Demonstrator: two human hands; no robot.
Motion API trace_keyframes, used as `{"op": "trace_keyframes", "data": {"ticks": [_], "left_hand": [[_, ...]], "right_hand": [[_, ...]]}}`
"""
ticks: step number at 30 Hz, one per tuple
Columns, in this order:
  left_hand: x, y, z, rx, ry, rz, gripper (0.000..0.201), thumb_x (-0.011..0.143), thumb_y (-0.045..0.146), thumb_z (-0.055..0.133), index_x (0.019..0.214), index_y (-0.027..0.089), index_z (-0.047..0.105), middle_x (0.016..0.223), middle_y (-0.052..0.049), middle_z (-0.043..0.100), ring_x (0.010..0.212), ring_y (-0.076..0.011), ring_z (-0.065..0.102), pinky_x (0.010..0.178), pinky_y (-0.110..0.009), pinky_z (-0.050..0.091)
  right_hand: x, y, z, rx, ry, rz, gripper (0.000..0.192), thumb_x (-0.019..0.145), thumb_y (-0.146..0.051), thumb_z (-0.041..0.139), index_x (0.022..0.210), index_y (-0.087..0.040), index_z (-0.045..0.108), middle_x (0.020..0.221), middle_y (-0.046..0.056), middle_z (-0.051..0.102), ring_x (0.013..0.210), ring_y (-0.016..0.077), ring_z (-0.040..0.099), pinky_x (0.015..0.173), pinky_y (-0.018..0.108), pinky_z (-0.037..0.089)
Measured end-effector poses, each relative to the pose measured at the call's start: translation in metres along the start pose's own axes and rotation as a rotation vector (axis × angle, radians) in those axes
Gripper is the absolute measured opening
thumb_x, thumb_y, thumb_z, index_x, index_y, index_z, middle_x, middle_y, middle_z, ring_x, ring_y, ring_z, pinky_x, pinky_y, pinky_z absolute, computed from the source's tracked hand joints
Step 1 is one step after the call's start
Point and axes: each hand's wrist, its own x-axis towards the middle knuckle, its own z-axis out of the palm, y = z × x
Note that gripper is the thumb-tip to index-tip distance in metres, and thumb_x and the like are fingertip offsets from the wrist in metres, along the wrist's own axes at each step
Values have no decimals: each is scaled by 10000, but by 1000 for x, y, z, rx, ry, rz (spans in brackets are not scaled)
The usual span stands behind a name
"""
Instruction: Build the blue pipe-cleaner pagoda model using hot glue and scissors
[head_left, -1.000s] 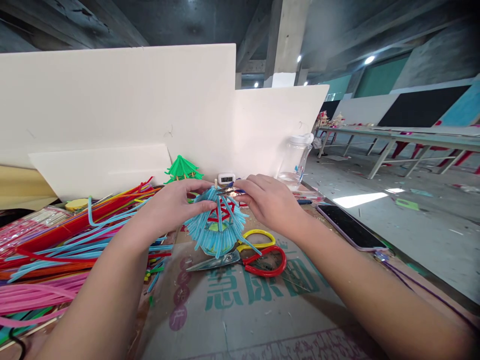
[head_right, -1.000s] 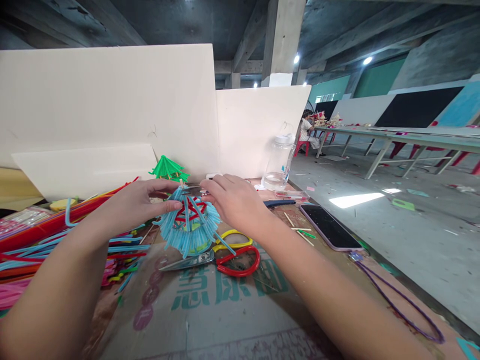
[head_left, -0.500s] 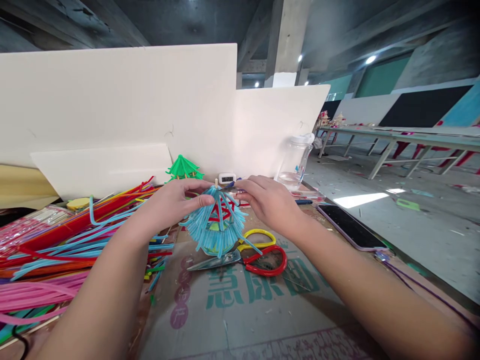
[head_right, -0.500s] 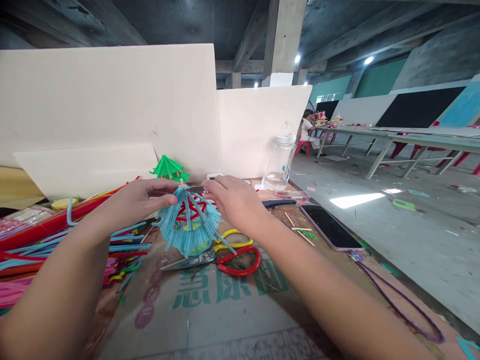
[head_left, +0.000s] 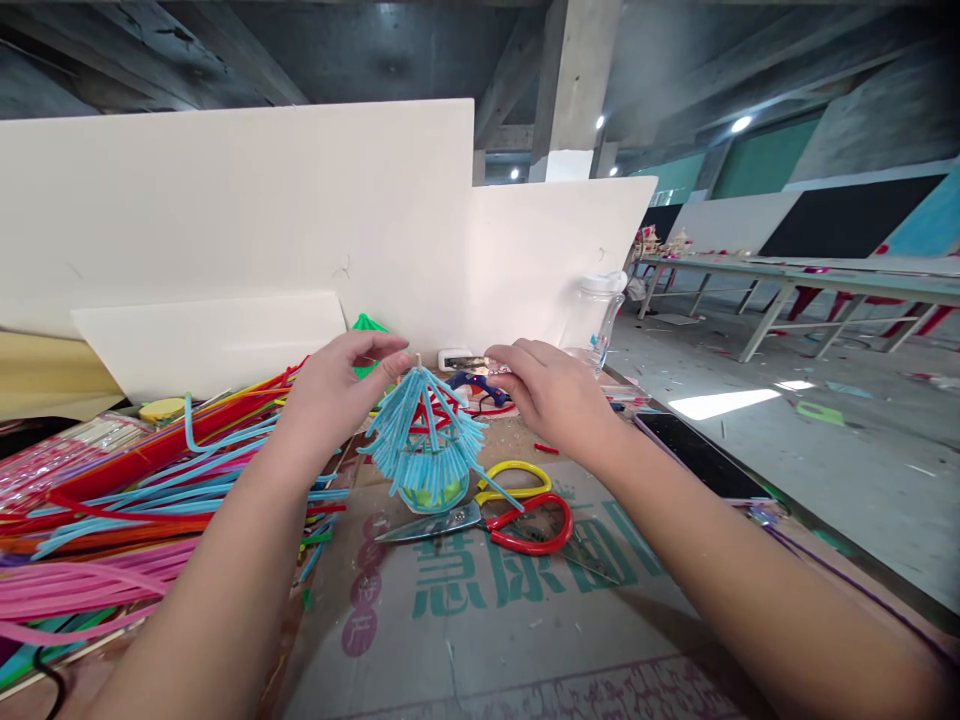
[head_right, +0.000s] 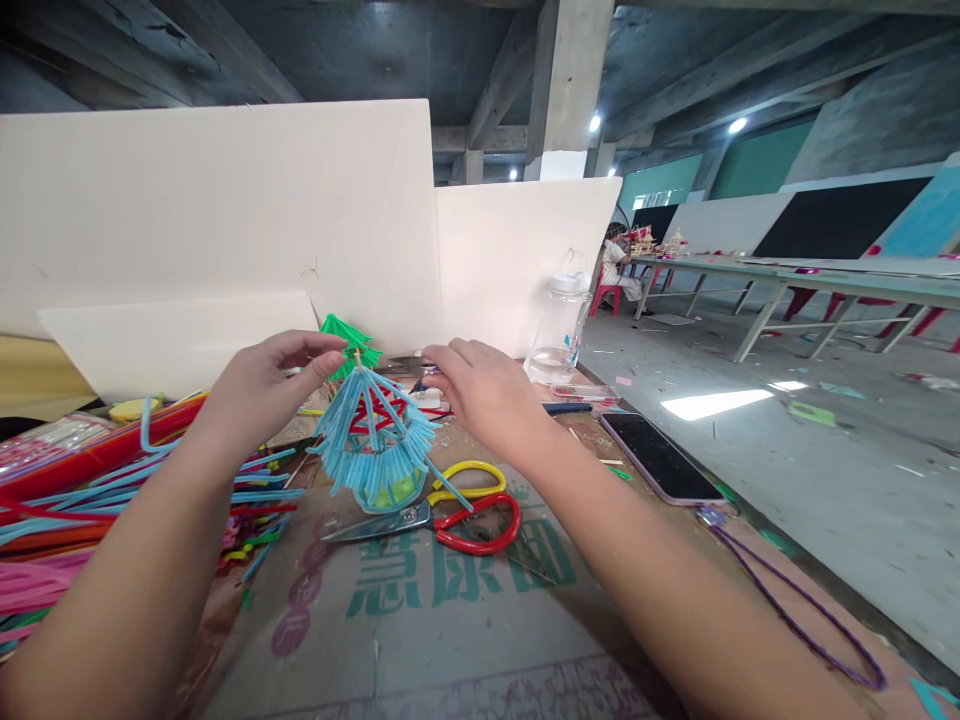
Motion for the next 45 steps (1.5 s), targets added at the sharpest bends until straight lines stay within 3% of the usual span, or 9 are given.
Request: {"op": "trace_keyframes", "data": {"ticks": [3, 8, 11, 16, 21, 25, 35, 41, 45], "left_hand": [[-4, 15, -3, 51, 75, 104, 340, 853, 513, 595, 967, 228, 740, 979, -39, 692, 937, -215, 614, 840, -343, 475], [-10, 29, 0, 103, -92, 248, 291, 872, 490, 584, 858, 240, 733, 874, -19, 652, 911, -205, 578, 820, -335, 454], [-10, 28, 1, 85, -99, 236, 319, 913, 457, 524, 786, 212, 684, 852, -14, 639, 869, -185, 578, 801, -318, 448], [-4, 15, -4, 106, 14, 120, 261, 894, 417, 538, 842, 206, 682, 881, -24, 645, 853, -184, 581, 789, -309, 459], [0, 5, -8, 105, 37, 59, 220, 846, 361, 590, 958, 224, 721, 933, -38, 678, 869, -203, 605, 808, -340, 477], [1, 0, -1, 67, -1, 62, 455, 886, 441, 532, 1261, 199, 619, 1181, -88, 652, 1004, -228, 616, 889, -380, 485], [-1, 0, 20, 84, -207, 98, 476, 930, 523, 432, 1150, 182, 680, 1226, -86, 669, 1148, -254, 589, 1001, -382, 435], [0, 0, 15, 4, -226, 67, 455, 915, 515, 472, 1179, 216, 693, 1154, -56, 712, 1042, -251, 642, 954, -374, 469], [0, -4, 14, -130, -279, 13, 472, 893, 529, 509, 1201, 216, 684, 1089, -54, 738, 965, -245, 670, 881, -360, 515]], "right_hand": [[0, -7, -2, 9, 6, -62, 273, 1002, -264, 431, 1099, -112, 635, 866, 95, 667, 796, 225, 595, 678, 330, 408], [2, -20, -6, 66, 45, -85, 298, 994, -286, 452, 1144, -83, 612, 895, 114, 664, 800, 226, 585, 687, 335, 411], [3, -18, -7, 160, 10, 27, 309, 969, -335, 513, 1145, -100, 611, 940, 109, 681, 827, 218, 604, 706, 324, 422], [1, -15, 0, 397, -171, 253, 242, 840, -163, 622, 1074, -205, 666, 931, 17, 733, 753, 163, 638, 654, 267, 421], [-2, -32, 11, 457, -230, 105, 496, 807, -47, 527, 1247, -247, 642, 1068, 20, 740, 862, 160, 666, 710, 268, 445], [-6, -39, 16, 313, -272, 62, 527, 828, -70, 530, 1330, -217, 584, 1058, 51, 743, 887, 199, 666, 704, 300, 446], [-8, -35, 25, 363, -221, 45, 268, 823, -70, 500, 989, -203, 663, 883, 24, 723, 808, 177, 630, 669, 272, 386], [2, -16, 4, 505, -97, 258, 56, 866, -152, 519, 857, -178, 567, 775, 10, 623, 687, 140, 540, 622, 244, 364], [5, -1, -10, 541, -62, 367, 217, 955, -335, 477, 814, -186, 547, 695, -6, 593, 631, 132, 504, 593, 244, 347]]}}
